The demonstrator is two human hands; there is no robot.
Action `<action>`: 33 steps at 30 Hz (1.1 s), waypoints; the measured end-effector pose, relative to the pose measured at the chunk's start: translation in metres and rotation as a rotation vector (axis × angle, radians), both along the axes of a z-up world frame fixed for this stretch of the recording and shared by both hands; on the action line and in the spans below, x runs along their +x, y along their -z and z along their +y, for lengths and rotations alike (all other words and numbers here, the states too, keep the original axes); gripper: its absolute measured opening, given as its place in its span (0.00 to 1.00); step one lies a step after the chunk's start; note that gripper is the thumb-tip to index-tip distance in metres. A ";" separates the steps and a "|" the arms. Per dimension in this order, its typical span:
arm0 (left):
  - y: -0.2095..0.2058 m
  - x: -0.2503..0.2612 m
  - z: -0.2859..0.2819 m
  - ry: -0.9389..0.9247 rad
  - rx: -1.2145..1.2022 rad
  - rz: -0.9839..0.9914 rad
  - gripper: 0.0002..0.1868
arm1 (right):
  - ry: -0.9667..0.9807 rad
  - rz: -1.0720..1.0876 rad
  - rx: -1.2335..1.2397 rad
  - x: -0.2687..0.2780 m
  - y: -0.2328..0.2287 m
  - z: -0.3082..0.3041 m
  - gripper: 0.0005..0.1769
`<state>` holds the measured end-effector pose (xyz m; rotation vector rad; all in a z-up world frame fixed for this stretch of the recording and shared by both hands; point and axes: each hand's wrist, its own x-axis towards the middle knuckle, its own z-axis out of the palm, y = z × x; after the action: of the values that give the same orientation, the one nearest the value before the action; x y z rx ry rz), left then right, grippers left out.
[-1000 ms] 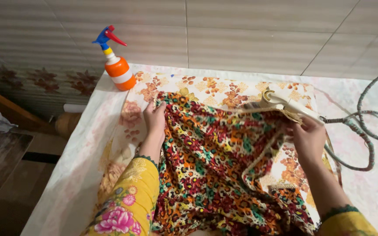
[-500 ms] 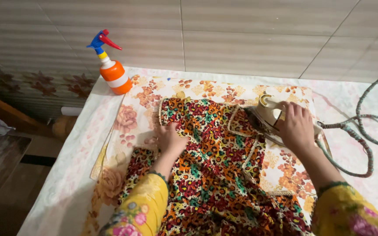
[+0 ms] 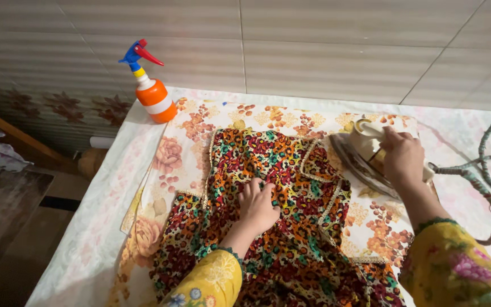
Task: The person plugs in an iron and irons a floral-patterned garment on a table. They repeatedly unfold, smooth, and iron different sections of the garment, then fold it back and continue ironing.
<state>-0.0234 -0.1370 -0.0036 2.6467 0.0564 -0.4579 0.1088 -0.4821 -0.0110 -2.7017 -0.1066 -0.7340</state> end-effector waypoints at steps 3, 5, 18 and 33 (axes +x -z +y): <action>0.004 -0.002 0.004 -0.017 -0.029 -0.020 0.36 | 0.042 0.025 -0.005 0.012 0.003 -0.024 0.19; 0.008 -0.006 0.010 -0.028 -0.034 -0.043 0.36 | 0.055 0.019 -0.002 0.016 0.004 -0.040 0.19; 0.033 -0.038 0.034 -0.117 -0.003 -0.128 0.30 | 0.186 0.302 -0.311 -0.054 -0.011 0.030 0.35; 0.036 -0.041 0.103 -0.578 -0.223 -0.195 0.30 | -0.079 0.629 0.049 -0.180 0.029 0.113 0.31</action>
<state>-0.0643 -0.0335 -0.0391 2.2987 0.6469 -0.0095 -0.0713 -0.3689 -0.0403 -2.7235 -0.0386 0.1513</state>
